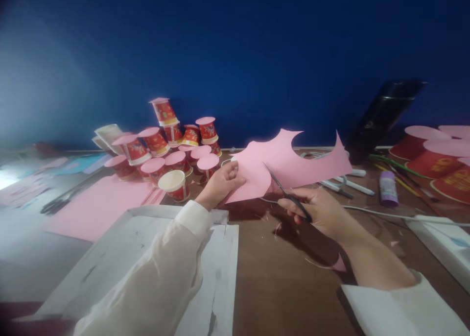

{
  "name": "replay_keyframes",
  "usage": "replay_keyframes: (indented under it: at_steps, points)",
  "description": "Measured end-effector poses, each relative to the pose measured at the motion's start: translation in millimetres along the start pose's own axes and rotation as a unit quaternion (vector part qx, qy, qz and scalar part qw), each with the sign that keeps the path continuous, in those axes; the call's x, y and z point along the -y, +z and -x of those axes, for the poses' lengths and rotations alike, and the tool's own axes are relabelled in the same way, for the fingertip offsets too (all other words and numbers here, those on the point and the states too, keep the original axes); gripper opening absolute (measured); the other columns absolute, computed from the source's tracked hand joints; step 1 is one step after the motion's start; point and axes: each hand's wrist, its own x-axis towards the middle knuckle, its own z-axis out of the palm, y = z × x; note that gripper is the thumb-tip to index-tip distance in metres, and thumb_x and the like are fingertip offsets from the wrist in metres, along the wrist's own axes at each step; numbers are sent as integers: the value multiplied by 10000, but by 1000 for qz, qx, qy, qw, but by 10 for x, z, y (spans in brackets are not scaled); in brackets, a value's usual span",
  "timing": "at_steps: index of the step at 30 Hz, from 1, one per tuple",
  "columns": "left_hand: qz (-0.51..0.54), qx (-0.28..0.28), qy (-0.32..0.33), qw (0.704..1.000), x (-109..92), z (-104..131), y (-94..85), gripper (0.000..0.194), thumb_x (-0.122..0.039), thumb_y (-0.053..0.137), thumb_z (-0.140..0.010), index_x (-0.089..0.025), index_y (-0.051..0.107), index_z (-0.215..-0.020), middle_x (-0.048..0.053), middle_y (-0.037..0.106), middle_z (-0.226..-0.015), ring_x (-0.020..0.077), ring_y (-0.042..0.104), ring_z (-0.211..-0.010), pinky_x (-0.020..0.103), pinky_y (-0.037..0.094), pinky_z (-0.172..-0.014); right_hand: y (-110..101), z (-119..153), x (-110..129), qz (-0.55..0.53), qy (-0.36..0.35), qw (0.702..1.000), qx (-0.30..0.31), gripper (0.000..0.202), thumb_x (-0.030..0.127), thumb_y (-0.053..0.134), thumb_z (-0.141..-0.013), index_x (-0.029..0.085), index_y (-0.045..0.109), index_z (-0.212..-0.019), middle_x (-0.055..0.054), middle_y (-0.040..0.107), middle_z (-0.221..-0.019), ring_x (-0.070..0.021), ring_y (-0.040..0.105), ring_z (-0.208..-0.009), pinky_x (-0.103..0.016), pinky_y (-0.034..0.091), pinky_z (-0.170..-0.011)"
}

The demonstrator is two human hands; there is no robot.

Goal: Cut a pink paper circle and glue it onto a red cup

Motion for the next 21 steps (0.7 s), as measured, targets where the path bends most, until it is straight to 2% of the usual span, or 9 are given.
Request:
replay_keyframes:
  at_steps: [6,11,15,19,21]
  points:
    - [-11,2,4,1000,-13,-2,1,685,-304,864,-766,-143,613,-1383,123,810,-1096,274,769,-1023,422,586,-964,-17,-22,-25,25,3,1000,6,637,645,850,-736,167,840,-1156,-25,661,-663,-147,557,-560,-275,450,-528]
    - [-64,9,18,998,13,-11,-14,575,-279,839,-780,-157,668,-1315,85,803,-1055,263,754,-1035,407,572,-988,-22,-6,18,19,11,1000,8,622,603,860,-742,179,840,-1197,-29,662,-669,-157,566,-570,-280,463,-524]
    - [-80,19,33,996,31,-9,-9,539,-258,828,-785,-184,693,-1301,57,803,-1035,256,746,-1037,397,570,-999,16,44,96,32,1,999,3,610,535,929,-655,173,868,-1143,-41,674,-680,-162,570,-569,-293,503,-519]
    - [-70,25,31,997,15,0,-2,548,-236,839,-774,-181,703,-1303,63,808,-1035,259,748,-1035,393,571,-999,92,96,135,-5,3,999,-33,604,589,902,-673,169,870,-1106,-31,658,-658,-157,562,-537,-313,544,-520]
    - [-67,27,29,997,-2,4,-2,552,-232,841,-770,-178,705,-1303,70,809,-1059,265,749,-1053,400,569,-1008,100,92,123,-19,0,999,-37,596,580,923,-639,171,876,-1071,-25,647,-644,-155,553,-525,-318,553,-510]
